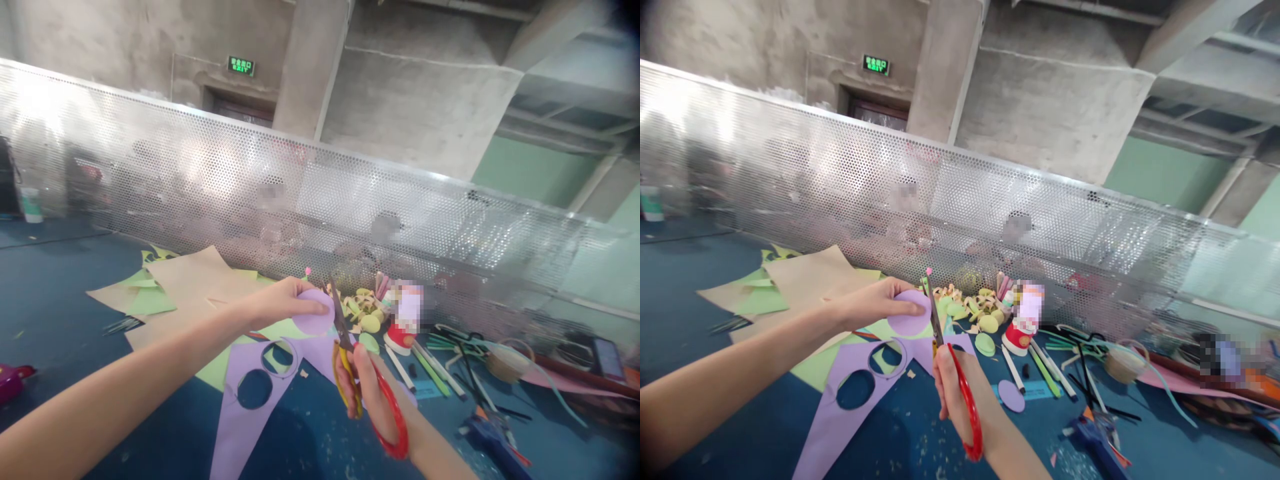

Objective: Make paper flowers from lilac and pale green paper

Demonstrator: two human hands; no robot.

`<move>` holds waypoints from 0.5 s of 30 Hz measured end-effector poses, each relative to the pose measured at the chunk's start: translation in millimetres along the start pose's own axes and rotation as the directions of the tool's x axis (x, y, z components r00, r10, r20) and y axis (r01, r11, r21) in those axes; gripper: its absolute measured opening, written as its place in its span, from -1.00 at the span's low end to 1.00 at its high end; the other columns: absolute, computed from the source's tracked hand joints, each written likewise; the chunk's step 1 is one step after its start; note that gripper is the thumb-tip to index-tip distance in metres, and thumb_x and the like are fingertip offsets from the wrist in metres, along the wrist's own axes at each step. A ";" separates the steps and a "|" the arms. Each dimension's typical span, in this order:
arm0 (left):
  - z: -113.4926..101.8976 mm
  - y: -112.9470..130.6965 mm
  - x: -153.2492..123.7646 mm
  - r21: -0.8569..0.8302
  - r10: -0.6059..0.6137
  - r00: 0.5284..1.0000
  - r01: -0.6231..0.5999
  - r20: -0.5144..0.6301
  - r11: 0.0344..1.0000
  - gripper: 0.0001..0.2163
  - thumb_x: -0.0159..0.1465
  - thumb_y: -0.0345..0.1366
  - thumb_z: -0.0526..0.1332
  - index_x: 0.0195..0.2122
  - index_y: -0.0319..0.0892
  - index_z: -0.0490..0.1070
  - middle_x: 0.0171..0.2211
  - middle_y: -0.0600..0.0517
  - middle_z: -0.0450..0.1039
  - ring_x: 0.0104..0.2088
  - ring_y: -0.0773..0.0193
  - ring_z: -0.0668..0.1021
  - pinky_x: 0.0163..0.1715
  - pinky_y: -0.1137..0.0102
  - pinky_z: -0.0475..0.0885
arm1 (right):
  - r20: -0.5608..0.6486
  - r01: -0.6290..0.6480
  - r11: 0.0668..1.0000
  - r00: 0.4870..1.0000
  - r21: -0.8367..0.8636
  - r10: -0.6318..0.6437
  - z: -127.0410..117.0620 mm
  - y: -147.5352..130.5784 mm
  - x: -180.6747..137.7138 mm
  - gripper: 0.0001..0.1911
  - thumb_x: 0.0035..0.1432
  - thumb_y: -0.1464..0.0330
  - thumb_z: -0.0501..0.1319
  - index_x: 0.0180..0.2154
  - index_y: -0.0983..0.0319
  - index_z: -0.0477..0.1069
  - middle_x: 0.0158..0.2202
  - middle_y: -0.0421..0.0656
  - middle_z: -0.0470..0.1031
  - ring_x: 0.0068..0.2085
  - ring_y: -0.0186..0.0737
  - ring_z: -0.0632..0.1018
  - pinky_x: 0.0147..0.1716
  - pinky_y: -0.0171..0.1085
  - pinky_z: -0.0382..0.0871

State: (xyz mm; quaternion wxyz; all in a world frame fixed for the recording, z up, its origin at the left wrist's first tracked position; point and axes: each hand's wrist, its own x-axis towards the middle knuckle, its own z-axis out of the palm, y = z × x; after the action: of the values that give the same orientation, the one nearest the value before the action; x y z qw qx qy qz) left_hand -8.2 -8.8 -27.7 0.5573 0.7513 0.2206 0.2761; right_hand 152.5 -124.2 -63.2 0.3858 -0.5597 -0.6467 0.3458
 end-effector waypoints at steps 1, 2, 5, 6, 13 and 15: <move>-0.2 -0.2 0.0 0.002 0.002 1.000 -0.002 0.001 1.000 -0.78 0.03 -0.15 0.25 -0.36 -0.18 0.50 -0.41 0.03 0.50 -0.42 0.32 0.50 -0.40 0.47 0.37 | -0.004 -0.004 1.000 1.000 0.012 0.005 0.0 0.8 0.1 -0.44 0.11 -0.08 -0.24 -0.60 0.21 0.14 -0.72 -0.29 0.14 -0.68 -0.37 0.29 -0.63 -0.35 0.22; -0.5 -0.4 0.1 0.003 0.003 1.000 -0.003 0.005 1.000 -0.78 0.04 -0.15 0.25 -0.36 -0.18 0.50 -0.41 0.03 0.50 -0.42 0.32 0.50 -0.40 0.47 0.37 | -0.010 -0.009 1.000 1.000 0.025 0.009 0.0 1.7 0.1 -0.44 0.11 -0.07 -0.24 -0.60 0.21 0.13 -0.72 -0.29 0.13 -0.69 -0.38 0.28 -0.65 -0.36 0.21; -1.1 -0.8 0.1 0.007 0.010 1.000 -0.010 0.017 1.000 -0.77 0.05 -0.15 0.24 -0.35 -0.19 0.49 -0.41 0.02 0.50 -0.42 0.32 0.50 -0.40 0.46 0.37 | -0.029 -0.018 0.999 0.999 0.041 0.020 -0.3 4.5 0.0 -0.47 0.10 -0.07 -0.20 -0.60 0.20 0.09 -0.73 -0.31 0.11 -0.70 -0.38 0.25 -0.67 -0.36 0.20; -1.4 -0.8 0.0 0.011 0.011 1.000 -0.011 0.017 1.000 -0.77 0.05 -0.15 0.23 -0.35 -0.19 0.49 -0.40 0.02 0.50 -0.42 0.32 0.50 -0.40 0.46 0.37 | -0.035 -0.016 0.999 0.999 0.034 0.018 -0.5 5.2 -0.1 -0.48 0.10 -0.07 -0.18 -0.60 0.19 0.08 -0.73 -0.31 0.09 -0.71 -0.39 0.24 -0.68 -0.36 0.20; -4.1 1.2 -1.8 0.056 0.002 1.000 -0.004 0.027 0.998 -0.77 0.06 -0.17 0.23 -0.35 -0.22 0.48 -0.38 0.00 0.50 -0.39 0.29 0.50 -0.39 0.45 0.36 | -0.048 -0.027 0.999 0.998 -0.019 0.026 -1.7 2.0 -1.7 -0.50 0.12 -0.03 -0.16 -0.61 0.20 0.07 -0.71 -0.31 0.07 -0.72 -0.41 0.20 -0.73 -0.37 0.16; -5.0 1.4 -2.0 0.062 -0.008 1.000 0.006 0.029 0.998 -0.77 0.06 -0.17 0.23 -0.35 -0.23 0.48 -0.39 0.00 0.50 -0.40 0.30 0.50 -0.40 0.46 0.35 | -0.047 -0.020 1.000 0.999 -0.017 0.019 -2.2 1.6 -2.6 -0.52 0.12 -0.02 -0.14 -0.62 0.19 0.07 -0.73 -0.31 0.06 -0.73 -0.41 0.19 -0.73 -0.37 0.16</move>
State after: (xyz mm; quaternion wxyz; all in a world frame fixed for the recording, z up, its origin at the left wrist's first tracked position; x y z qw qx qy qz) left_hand -13.0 -6.9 -25.6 0.5380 0.7714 0.2234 0.2560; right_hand 155.3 -126.6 -63.9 0.3926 -0.5774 -0.6349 0.3308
